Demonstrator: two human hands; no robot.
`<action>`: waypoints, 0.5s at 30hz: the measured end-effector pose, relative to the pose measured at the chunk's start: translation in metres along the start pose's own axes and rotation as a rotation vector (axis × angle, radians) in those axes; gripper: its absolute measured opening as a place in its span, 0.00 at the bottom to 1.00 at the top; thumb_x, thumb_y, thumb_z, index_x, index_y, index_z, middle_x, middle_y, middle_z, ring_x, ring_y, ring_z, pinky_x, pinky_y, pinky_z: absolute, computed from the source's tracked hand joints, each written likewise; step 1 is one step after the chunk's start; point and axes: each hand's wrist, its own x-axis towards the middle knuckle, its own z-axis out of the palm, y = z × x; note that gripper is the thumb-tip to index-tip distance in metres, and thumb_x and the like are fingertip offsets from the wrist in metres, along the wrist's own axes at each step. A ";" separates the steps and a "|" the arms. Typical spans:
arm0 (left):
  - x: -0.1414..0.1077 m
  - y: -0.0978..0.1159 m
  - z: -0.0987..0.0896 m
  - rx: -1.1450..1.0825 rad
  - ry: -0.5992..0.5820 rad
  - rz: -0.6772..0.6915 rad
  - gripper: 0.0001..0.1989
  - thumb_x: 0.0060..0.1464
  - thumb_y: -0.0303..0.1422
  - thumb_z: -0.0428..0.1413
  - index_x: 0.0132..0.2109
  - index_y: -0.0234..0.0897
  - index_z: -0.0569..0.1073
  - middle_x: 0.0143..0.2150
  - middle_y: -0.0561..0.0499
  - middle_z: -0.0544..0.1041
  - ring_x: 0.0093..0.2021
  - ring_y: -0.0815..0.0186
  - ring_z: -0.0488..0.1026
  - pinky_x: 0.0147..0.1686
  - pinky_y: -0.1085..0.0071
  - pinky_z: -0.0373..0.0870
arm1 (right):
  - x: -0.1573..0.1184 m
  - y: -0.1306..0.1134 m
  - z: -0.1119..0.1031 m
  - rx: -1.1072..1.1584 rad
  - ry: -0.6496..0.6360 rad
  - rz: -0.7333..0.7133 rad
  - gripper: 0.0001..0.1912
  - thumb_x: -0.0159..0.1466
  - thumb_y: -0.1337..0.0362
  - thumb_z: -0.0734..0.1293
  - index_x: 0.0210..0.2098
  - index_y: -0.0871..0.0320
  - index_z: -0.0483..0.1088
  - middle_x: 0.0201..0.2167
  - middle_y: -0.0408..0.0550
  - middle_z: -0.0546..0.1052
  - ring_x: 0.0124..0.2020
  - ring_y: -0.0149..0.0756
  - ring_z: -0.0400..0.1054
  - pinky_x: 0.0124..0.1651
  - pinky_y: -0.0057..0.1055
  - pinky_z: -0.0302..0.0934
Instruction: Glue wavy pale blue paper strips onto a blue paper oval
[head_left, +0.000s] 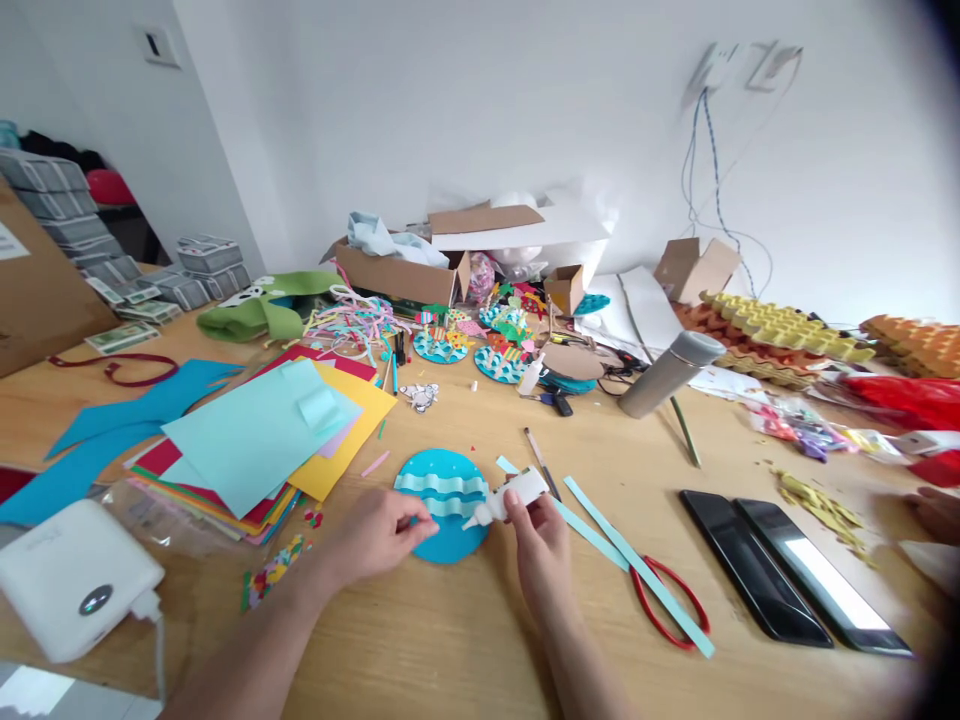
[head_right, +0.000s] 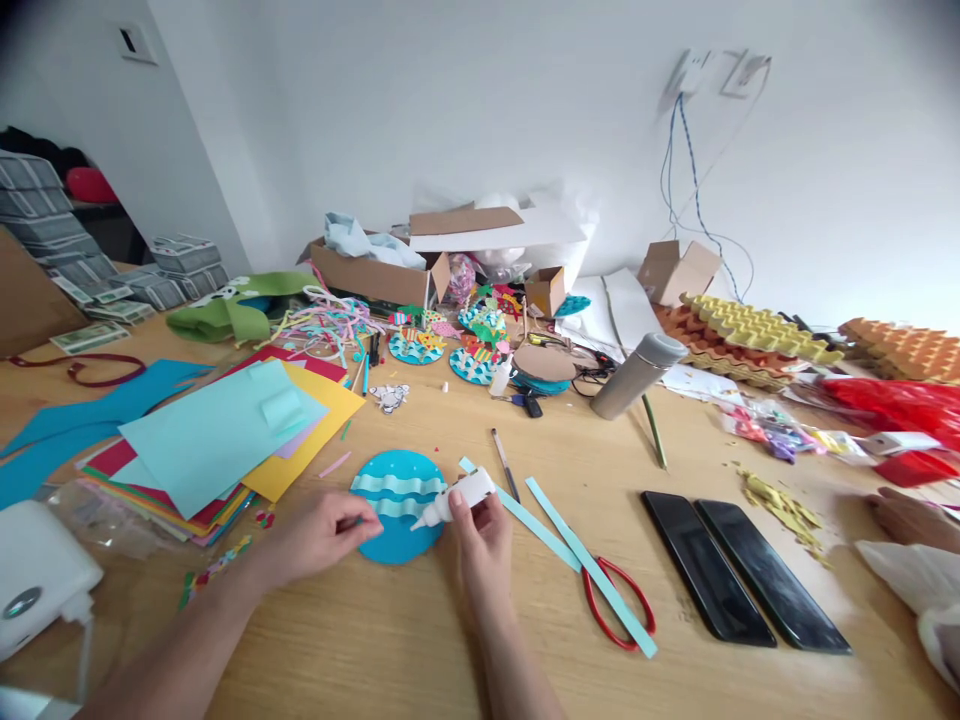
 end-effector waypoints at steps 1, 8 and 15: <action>-0.003 0.003 0.000 0.003 -0.078 0.028 0.12 0.58 0.39 0.52 0.34 0.46 0.81 0.26 0.56 0.79 0.27 0.65 0.73 0.29 0.71 0.65 | -0.003 0.001 0.001 -0.016 -0.012 -0.011 0.19 0.53 0.51 0.75 0.38 0.56 0.74 0.33 0.47 0.77 0.36 0.39 0.69 0.39 0.33 0.63; -0.010 0.009 -0.005 0.072 -0.207 0.103 0.14 0.57 0.32 0.55 0.45 0.58 0.79 0.39 0.56 0.83 0.35 0.59 0.79 0.33 0.69 0.67 | -0.014 0.007 0.000 -0.233 -0.132 -0.116 0.20 0.58 0.53 0.72 0.47 0.54 0.72 0.36 0.48 0.77 0.40 0.41 0.69 0.43 0.35 0.63; -0.005 0.004 -0.001 0.214 -0.245 0.151 0.14 0.57 0.31 0.56 0.46 0.54 0.79 0.42 0.54 0.83 0.40 0.58 0.80 0.35 0.67 0.68 | -0.015 0.015 -0.006 -0.429 -0.145 -0.227 0.22 0.62 0.53 0.68 0.52 0.56 0.69 0.34 0.48 0.75 0.42 0.43 0.68 0.41 0.35 0.63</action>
